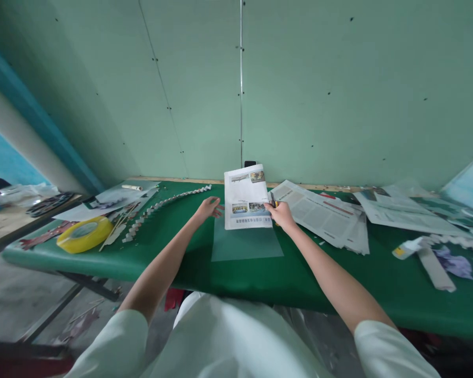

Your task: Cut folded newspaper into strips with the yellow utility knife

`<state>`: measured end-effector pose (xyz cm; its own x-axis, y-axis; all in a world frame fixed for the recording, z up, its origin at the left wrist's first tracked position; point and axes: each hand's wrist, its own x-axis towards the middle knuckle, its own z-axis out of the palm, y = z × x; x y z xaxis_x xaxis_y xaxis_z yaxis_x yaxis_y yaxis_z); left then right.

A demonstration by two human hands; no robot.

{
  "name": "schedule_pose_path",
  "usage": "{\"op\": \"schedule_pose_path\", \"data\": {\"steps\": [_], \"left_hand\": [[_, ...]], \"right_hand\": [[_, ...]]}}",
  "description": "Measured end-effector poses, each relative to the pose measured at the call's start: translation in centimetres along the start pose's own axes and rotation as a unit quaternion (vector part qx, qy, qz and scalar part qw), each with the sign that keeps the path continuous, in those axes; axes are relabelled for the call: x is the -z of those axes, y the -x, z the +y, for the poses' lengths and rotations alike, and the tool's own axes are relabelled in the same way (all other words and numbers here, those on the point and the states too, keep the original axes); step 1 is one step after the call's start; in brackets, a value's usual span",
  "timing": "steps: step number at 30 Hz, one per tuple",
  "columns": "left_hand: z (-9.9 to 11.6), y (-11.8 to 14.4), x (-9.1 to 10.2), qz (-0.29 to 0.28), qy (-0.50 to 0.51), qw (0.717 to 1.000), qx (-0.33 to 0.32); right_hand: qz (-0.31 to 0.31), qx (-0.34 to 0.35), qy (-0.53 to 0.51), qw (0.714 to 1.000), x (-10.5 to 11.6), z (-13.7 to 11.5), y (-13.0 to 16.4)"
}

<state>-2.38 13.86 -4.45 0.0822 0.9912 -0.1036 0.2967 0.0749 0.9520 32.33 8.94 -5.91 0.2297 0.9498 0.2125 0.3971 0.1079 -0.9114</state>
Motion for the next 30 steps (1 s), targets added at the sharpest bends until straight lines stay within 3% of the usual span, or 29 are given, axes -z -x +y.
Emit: {"op": "schedule_pose_path", "data": {"steps": [3,5,8,10,17,20,24,30], "left_hand": [[-0.8,0.2,0.1,0.114,-0.126,0.985,-0.005],[-1.5,0.4,-0.6,0.155,-0.139,0.978,-0.025],[-2.1,0.5,-1.7,0.119,-0.135,0.982,-0.060],[-2.1,0.3,-1.4,0.082,-0.160,0.981,-0.068],[-0.7,-0.9,4.8,0.007,-0.223,0.973,-0.063],[-0.5,-0.9,6.8,0.014,-0.342,0.940,0.000],[-0.5,-0.7,8.0,0.090,-0.440,0.884,0.129],[-0.3,-0.7,8.3,0.136,-0.430,0.872,0.192]], "right_hand": [[0.033,-0.006,0.023,0.999,0.9,0.5,-0.6],[0.049,-0.010,0.028,0.998,1.4,0.7,-0.9],[0.058,-0.014,0.027,0.998,2.0,0.9,-1.3],[0.065,-0.019,0.034,0.997,2.2,1.0,-1.5],[0.062,-0.031,0.042,0.997,2.9,0.7,-1.5],[0.034,-0.042,0.075,0.996,3.1,0.7,-1.4],[-0.001,-0.054,0.132,0.990,2.7,0.9,-1.4],[-0.052,-0.016,0.266,0.962,1.2,0.7,-1.3]]}}
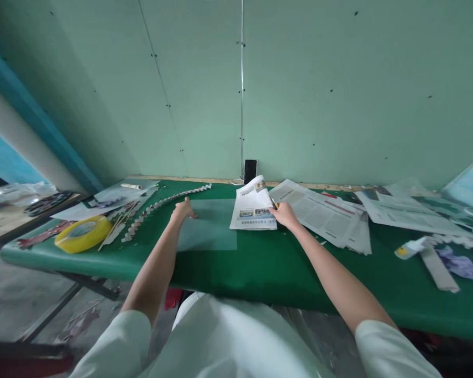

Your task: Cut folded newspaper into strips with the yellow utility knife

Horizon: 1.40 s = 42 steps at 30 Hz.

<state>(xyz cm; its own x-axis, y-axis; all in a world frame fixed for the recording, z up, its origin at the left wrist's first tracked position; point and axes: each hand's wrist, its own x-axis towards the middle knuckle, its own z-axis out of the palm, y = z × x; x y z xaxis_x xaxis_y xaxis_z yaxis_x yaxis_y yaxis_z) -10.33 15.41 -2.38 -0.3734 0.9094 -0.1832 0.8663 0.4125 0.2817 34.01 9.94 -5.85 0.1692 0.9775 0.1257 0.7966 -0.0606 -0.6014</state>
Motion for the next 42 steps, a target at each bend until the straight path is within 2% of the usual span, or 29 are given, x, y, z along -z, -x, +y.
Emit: {"op": "schedule_pose_path", "data": {"steps": [3,5,7,9,13,15,18,22,26,30,33,36,38,40,42], "left_hand": [[0.2,-0.3,0.1,0.017,0.009,1.000,0.011],[-0.1,-0.6,0.1,0.030,0.055,0.998,0.016],[-0.6,-1.0,0.1,0.042,0.123,0.991,0.012],[-1.2,-1.2,0.1,0.042,0.163,0.986,-0.001],[-2.0,-1.6,0.4,0.020,0.137,0.990,-0.008],[-2.2,-1.8,0.4,0.010,0.115,0.993,-0.011],[-2.4,-1.9,0.4,0.003,0.059,0.998,-0.019],[-2.9,-2.0,0.3,0.010,-0.009,0.999,-0.035],[-3.1,-1.9,0.4,0.027,-0.003,0.998,-0.056],[-2.9,-1.5,0.6,0.067,0.079,0.991,-0.090],[-2.8,-1.1,0.8,0.040,0.184,0.978,-0.085],[-3.2,-0.8,1.3,0.009,0.256,0.965,-0.059],[-3.8,-0.8,1.9,0.029,0.274,0.959,-0.069],[-4.6,-0.8,2.7,0.074,0.292,0.951,-0.076],[-5.6,-0.8,3.6,0.129,0.315,0.939,-0.051]], "right_hand": [[-0.024,0.034,0.093,0.995,-0.6,-0.6,0.5],[-0.023,0.042,0.140,0.989,-0.8,-1.1,1.1],[-0.024,0.048,0.164,0.985,-0.7,-1.5,1.7],[-0.054,0.092,0.158,0.982,-0.2,-1.9,2.4],[-0.164,0.208,0.130,0.955,1.0,-2.8,3.6],[-0.197,0.214,0.145,0.946,1.6,-3.0,4.1],[-0.213,0.214,0.162,0.939,2.2,-2.8,4.4],[-0.219,0.225,0.154,0.937,3.0,-2.0,4.3],[-0.220,0.219,0.143,0.940,3.5,-1.6,4.3],[-0.228,0.189,0.138,0.945,3.6,-1.6,4.3],[-0.217,0.185,0.130,0.950,3.4,-1.7,4.3],[-0.165,0.197,0.178,0.950,2.8,-2.1,4.3],[-0.126,0.203,0.236,0.942,2.3,-2.5,4.4],[-0.101,0.201,0.279,0.934,1.7,-2.7,4.5],[-0.082,0.193,0.296,0.932,1.3,-2.9,4.4]]}}
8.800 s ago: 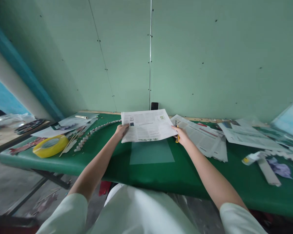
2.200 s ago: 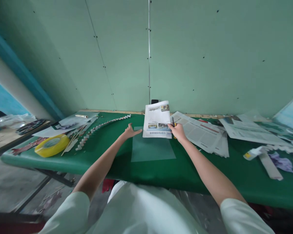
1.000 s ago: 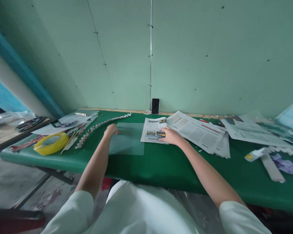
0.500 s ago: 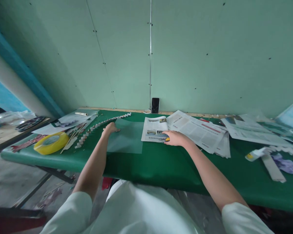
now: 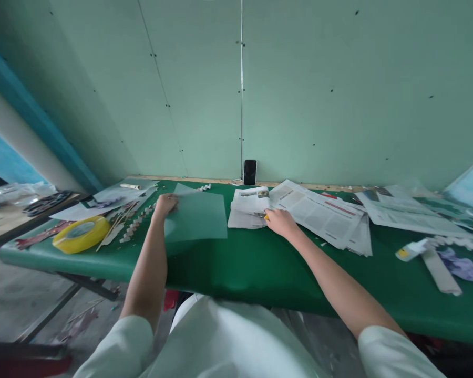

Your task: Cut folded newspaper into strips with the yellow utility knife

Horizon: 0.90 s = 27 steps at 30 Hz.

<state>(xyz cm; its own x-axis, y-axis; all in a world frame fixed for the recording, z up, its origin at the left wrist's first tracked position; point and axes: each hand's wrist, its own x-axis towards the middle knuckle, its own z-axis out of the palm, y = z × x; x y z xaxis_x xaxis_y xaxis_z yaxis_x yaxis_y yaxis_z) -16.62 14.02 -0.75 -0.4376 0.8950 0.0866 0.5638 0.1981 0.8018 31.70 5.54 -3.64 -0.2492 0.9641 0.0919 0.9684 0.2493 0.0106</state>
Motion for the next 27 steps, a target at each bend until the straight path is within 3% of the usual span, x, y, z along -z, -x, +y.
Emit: {"op": "schedule_pose_path", "data": {"steps": [3,5,14,22,27], "left_hand": [[-0.1,-0.1,1.4,0.100,0.042,0.994,0.025],[0.0,0.1,1.5,0.134,0.073,0.988,0.028],[2.1,1.9,-3.2,0.022,0.082,0.996,0.031],[1.0,1.2,-1.6,0.033,0.026,0.998,0.041],[1.3,1.4,-2.8,0.004,0.038,0.999,0.018]], "right_hand": [[0.012,-0.026,0.002,1.000,-0.3,-0.1,-0.2],[0.013,-0.037,-0.002,0.999,-0.5,-0.2,-0.3],[0.030,-0.002,-0.027,0.999,-1.3,-1.7,-0.1],[0.079,-0.034,-0.039,0.996,-1.9,-2.1,-0.5],[0.078,0.002,-0.051,0.996,-2.3,-2.2,-0.4]]}}
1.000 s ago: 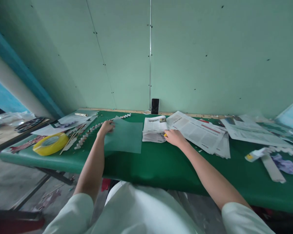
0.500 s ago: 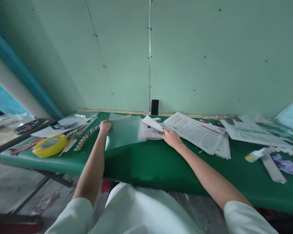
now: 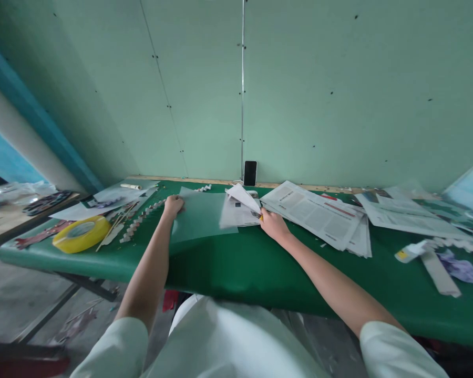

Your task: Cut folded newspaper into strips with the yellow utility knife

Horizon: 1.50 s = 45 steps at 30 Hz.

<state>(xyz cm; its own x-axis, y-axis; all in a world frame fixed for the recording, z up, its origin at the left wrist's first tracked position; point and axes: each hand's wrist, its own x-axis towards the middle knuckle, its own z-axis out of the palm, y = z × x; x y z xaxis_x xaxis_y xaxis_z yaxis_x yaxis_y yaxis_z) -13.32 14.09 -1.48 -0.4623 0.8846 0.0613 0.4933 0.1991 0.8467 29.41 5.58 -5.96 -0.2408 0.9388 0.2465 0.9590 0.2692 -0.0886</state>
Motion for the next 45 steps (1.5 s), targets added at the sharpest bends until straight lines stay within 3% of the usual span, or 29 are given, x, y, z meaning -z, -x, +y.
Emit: {"op": "schedule_pose_path", "data": {"steps": [5,10,15,21,27,35,45], "left_hand": [[0.6,0.5,-1.1,-0.003,0.032,0.999,-0.014],[0.8,0.2,0.1,0.046,0.074,0.996,-0.014],[0.8,-0.1,0.3,0.002,0.112,0.994,0.004],[0.4,0.3,-1.0,-0.023,0.027,0.999,-0.007],[0.4,0.5,-2.0,-0.031,0.033,0.999,0.007],[1.1,1.9,-5.6,-0.085,0.081,0.993,0.024],[1.1,2.4,-5.6,-0.113,0.103,0.986,0.063]], "right_hand": [[-0.001,0.006,-0.009,1.000,-0.1,-0.7,0.1],[0.020,-0.042,0.004,0.999,0.1,-1.1,0.1],[0.038,-0.043,0.009,0.998,-0.2,-0.9,0.0],[0.023,-0.016,-0.010,1.000,-0.7,-0.7,-0.1],[0.000,0.054,-0.011,0.998,-1.5,-0.7,0.0],[0.003,0.197,-0.032,0.980,-2.3,-1.7,0.0],[-0.044,0.215,-0.120,0.968,-0.4,-0.5,0.3]]}}
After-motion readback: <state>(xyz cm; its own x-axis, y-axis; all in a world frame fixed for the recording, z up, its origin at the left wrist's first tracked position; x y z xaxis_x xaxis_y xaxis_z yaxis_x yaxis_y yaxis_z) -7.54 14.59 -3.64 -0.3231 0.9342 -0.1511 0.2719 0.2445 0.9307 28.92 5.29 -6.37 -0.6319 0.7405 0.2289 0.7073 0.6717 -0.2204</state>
